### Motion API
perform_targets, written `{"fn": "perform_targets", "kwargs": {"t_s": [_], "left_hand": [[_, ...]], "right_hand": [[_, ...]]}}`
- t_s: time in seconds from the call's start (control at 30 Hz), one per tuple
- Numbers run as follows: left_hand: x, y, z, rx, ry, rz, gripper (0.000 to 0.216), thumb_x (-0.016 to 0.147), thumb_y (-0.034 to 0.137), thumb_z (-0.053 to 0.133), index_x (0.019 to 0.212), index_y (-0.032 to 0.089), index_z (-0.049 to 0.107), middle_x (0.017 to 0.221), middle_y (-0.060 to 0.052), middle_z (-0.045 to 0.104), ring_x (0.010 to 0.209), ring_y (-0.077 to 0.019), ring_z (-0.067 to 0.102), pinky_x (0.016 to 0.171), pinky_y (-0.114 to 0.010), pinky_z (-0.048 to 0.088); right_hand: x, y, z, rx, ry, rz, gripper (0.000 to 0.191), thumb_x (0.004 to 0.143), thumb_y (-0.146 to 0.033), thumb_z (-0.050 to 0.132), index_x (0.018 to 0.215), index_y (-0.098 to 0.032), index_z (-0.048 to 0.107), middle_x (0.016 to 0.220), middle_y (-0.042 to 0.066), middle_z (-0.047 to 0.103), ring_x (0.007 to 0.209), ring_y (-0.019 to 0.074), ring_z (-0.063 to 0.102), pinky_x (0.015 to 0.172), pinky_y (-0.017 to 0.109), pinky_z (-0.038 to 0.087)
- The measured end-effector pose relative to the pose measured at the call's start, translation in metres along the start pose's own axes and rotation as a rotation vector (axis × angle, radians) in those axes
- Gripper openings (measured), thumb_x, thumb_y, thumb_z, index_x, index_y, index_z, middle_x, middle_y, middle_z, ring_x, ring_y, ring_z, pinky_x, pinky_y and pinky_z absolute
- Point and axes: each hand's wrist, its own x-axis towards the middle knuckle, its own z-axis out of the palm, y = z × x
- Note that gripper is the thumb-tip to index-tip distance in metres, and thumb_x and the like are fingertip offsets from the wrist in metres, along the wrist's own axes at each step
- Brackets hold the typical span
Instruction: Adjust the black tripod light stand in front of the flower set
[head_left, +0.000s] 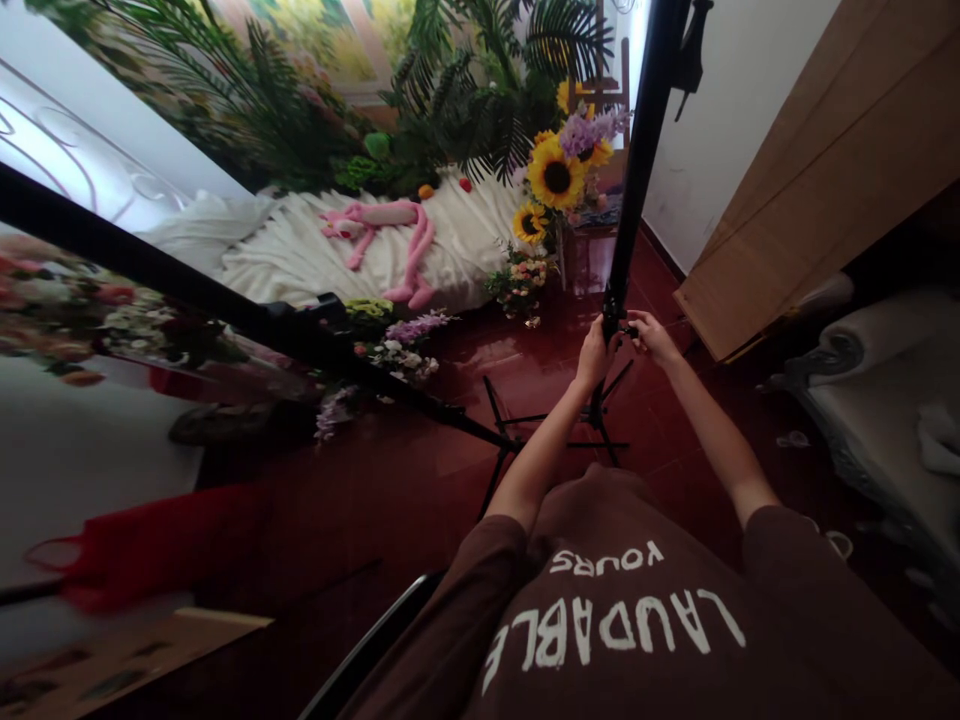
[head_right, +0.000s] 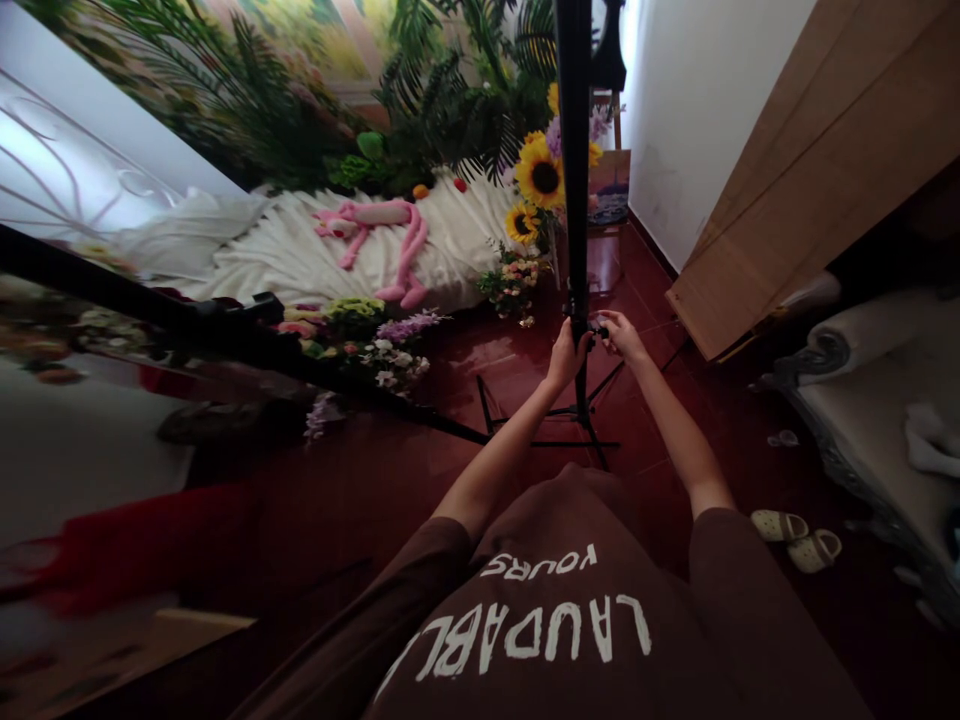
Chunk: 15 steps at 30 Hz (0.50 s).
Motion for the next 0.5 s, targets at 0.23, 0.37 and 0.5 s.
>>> {"fn": "perform_targets", "kwargs": {"t_s": [0.23,0.37,0.5], "left_hand": [[-0.004,0.0,-0.004,-0.055,-0.003,0.027,0.053,0.095,0.046,0.048,0.139,0.017,0.043,0.135,-0.019,0.057,0.126,-0.0238,0.057,0.105,-0.039,0.046],[-0.045,-0.023,-0.018,-0.055,-0.042,-0.113,0.051,0.098,0.051,0.038,0.128,0.014,0.055,0.129,-0.019,0.059,0.122,-0.0216,0.059,0.104,-0.038,0.047],[-0.117,-0.058,-0.048,0.058,-0.02,-0.493,0.058,0.097,0.058,0.035,0.123,0.011,0.056,0.123,-0.021,0.063,0.12,-0.0245,0.06,0.104,-0.039,0.046]], "right_hand": [[-0.005,-0.004,0.008,0.221,0.03,0.115,0.012,0.088,-0.026,0.056,0.098,-0.022,0.055,0.048,-0.012,0.046,0.031,0.0036,0.034,0.035,0.015,0.026],[-0.018,0.016,0.016,0.326,0.148,0.078,0.02,0.089,-0.041,0.06,0.092,-0.023,0.052,0.053,-0.009,0.055,0.04,0.0063,0.05,0.042,0.016,0.041],[-0.037,0.048,0.027,0.392,0.167,0.182,0.009,0.093,-0.031,0.054,0.089,-0.023,0.052,0.054,-0.006,0.06,0.042,0.0084,0.055,0.046,0.019,0.048]]}}
